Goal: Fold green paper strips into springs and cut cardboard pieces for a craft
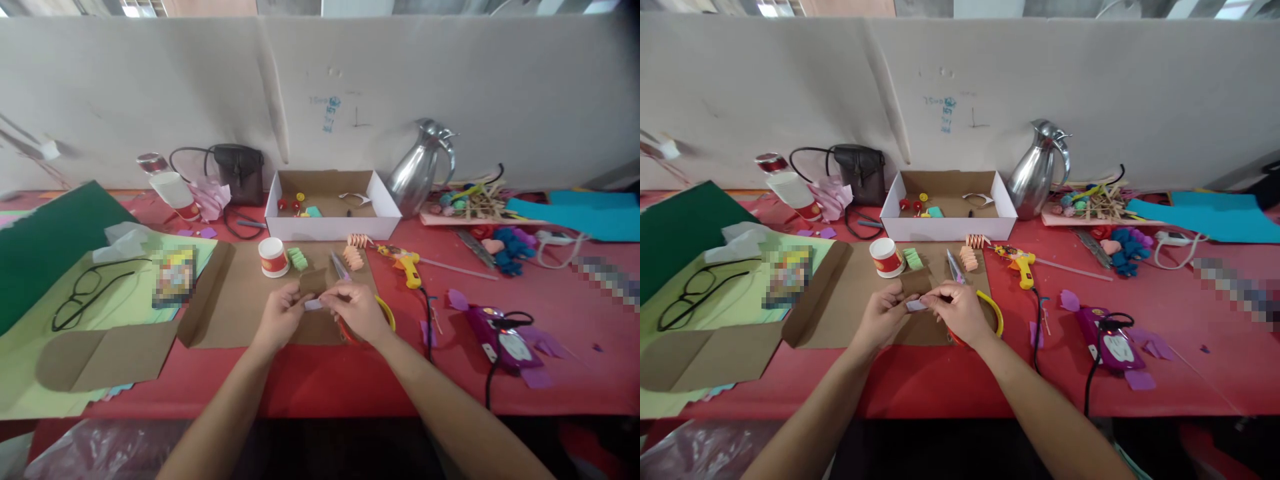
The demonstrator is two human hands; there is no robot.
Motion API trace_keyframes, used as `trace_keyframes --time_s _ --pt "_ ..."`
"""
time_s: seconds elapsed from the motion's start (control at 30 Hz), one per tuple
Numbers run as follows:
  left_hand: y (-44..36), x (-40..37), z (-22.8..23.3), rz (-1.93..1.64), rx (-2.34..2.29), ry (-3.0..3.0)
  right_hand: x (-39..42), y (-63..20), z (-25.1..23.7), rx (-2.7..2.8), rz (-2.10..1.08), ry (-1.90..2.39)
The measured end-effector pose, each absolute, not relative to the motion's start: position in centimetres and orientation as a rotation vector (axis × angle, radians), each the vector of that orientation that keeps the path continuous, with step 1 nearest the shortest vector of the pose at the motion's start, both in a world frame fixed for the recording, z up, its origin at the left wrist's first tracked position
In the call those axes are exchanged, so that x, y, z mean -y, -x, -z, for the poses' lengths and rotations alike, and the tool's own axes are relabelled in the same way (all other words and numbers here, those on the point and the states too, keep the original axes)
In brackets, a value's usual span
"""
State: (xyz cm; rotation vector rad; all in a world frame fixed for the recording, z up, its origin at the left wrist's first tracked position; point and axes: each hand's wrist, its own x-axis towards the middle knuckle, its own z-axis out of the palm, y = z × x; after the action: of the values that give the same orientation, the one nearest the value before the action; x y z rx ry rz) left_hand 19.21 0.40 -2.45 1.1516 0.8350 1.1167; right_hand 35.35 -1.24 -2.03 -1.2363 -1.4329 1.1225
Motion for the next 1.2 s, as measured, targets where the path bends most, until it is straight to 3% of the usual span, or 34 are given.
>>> trace_keyframes --time_s 0.17,0.43,0.7,1.2 --pt "-19.4 -0.5 2.5 -1.122 -0.827 -1.144 1.2 -35.5 2.6 1.356 -1.226 1.264" --pt "-18.6 -0.8 2.1 -0.952 -0.709 -0.744 1.8 -35.8 2.3 1.705 -0.683 1.048" --pt "-19.8 0.4 3.4 -1.263 -0.927 -1.104 1.6 -34.9 2.4 1.552 -0.842 1.188" --pt "-19.8 -0.1 2.3 -1.116 -0.765 -0.942 1.7 -35.0 2.2 1.214 -1.449 1.156"
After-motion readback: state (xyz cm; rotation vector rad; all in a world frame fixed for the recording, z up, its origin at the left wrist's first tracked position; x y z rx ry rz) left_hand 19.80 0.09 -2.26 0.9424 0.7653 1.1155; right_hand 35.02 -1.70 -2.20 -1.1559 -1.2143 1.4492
